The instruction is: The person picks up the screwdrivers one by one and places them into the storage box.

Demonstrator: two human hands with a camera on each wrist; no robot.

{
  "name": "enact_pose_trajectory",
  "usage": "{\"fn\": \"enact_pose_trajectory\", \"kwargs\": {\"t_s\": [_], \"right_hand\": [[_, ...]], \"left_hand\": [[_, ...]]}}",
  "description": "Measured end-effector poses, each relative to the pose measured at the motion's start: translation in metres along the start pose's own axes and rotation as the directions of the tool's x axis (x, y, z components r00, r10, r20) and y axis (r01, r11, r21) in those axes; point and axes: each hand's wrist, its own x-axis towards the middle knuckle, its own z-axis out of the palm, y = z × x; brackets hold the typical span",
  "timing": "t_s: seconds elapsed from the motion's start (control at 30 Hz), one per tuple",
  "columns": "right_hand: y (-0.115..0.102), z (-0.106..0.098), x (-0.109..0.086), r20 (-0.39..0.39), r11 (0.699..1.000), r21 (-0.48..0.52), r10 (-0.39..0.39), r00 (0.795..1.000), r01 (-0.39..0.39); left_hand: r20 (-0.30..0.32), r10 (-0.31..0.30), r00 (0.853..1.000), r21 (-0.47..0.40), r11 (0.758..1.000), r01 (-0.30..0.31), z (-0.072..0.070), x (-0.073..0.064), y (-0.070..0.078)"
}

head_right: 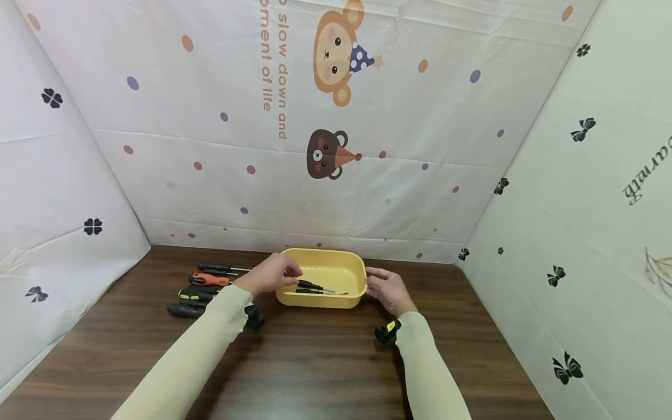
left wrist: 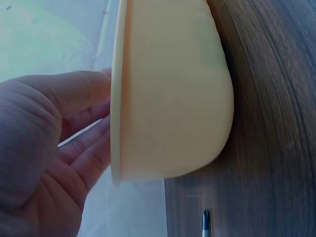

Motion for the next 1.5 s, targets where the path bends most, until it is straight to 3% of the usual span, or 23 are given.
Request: {"fn": "enact_pose_trajectory", "kwargs": {"t_s": [0.13, 0.53, 0.73, 1.0, 1.2, 1.5], "right_hand": [[0.000, -0.001, -0.002, 0.000, 1.000, -0.007, -0.001, 1.000, 0.001], [-0.001, 0.000, -0.001, -0.012, 1.000, 0.013, 0.001, 1.000, -0.001], [0.000, -0.001, -0.001, -0.003, 1.000, 0.014, -0.004, 1.000, 0.004], [0.002, -0.001, 0.000, -0.011, 1.000, 0.026, -0.006, 1.000, 0.006], [0.002, 0.000, 0.002, -0.014, 0.999, 0.037, -0.014, 1.000, 0.015], [0.002, 0.001, 0.002, -0.018, 0.999, 0.035, -0.025, 1.000, 0.026]], "left_hand": [[-0.034, -0.007, 0.999, -0.026, 1.000, 0.006, -0.004, -0.007, -0.004], [-0.150, 0.060, 0.987, -0.018, 0.998, -0.063, -0.008, -0.028, -0.010], [-0.190, 0.073, 0.979, -0.026, 0.996, -0.080, -0.013, -0.045, -0.011], [-0.220, 0.134, 0.966, -0.020, 0.990, -0.142, -0.015, -0.068, -0.020], [-0.227, 0.122, 0.966, -0.009, 0.992, -0.127, -0.014, -0.088, -0.032], [-0.253, 0.043, 0.966, -0.009, 0.999, -0.047, -0.023, -0.118, -0.043]]}}
